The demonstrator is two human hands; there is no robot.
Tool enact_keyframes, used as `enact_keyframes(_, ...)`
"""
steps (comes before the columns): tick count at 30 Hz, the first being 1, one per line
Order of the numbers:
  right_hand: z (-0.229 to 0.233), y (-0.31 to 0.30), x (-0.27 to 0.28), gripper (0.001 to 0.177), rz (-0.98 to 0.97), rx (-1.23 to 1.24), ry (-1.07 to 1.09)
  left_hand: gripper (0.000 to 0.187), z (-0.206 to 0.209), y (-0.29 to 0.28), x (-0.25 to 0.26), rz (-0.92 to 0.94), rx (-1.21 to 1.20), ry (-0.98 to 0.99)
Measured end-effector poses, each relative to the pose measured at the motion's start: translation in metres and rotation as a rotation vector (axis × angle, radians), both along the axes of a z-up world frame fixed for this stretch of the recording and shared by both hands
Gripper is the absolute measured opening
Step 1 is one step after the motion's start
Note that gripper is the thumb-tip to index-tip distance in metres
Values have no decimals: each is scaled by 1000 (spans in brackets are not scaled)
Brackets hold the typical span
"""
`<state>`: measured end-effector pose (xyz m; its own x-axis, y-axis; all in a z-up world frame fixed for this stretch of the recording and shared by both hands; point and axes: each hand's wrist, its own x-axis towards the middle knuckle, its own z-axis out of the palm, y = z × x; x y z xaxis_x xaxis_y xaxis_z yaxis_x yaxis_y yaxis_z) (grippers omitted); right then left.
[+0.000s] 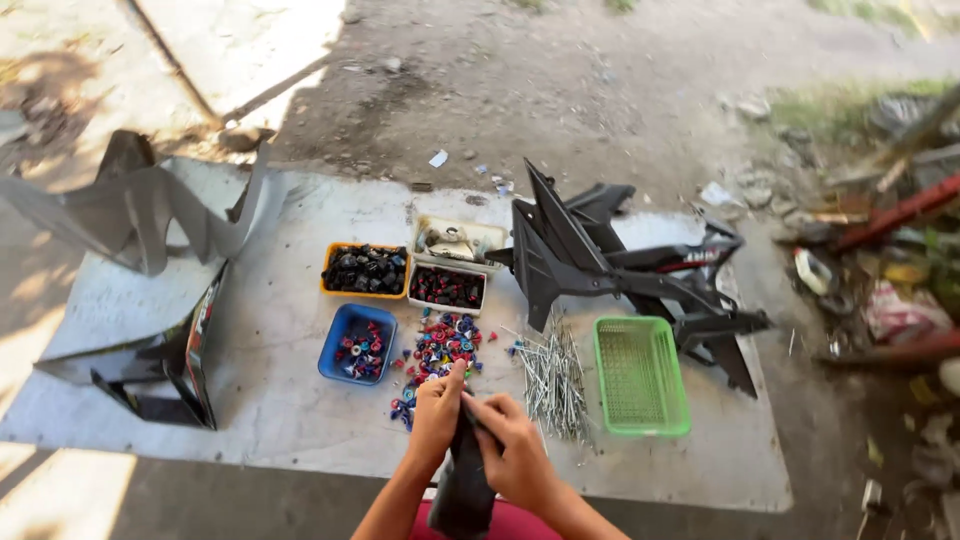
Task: The person picks up small colorful plastic caps from a pile on a table and inserts them into a gray plastic component. They repeat this process multiple times, handling the caps and the component with both hands.
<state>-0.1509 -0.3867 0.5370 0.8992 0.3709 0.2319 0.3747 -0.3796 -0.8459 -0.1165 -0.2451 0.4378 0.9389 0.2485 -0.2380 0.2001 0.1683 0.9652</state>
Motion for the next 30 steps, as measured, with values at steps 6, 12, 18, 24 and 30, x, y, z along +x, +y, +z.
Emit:
enact_keyframes(6,-48,-8,-8,47,30,-66,-220,66,18,4,-20,-72,38,102)
enact_keyframes(12,-75,2,-5,36,-95,838,1030,60,33,6,-29,29,492,-129)
enact_keyframes(18,-49,15,8,39,-228,632,1037,62,10,36,6,-182,222,-92)
enact_keyframes(24,-16,75,5,51,-24,-230,-418,48,7,80,26,-240,-72,492)
enact_keyframes(30,-35,138,-9,42,-346,188,372,57,10,131,35,-445,386,97)
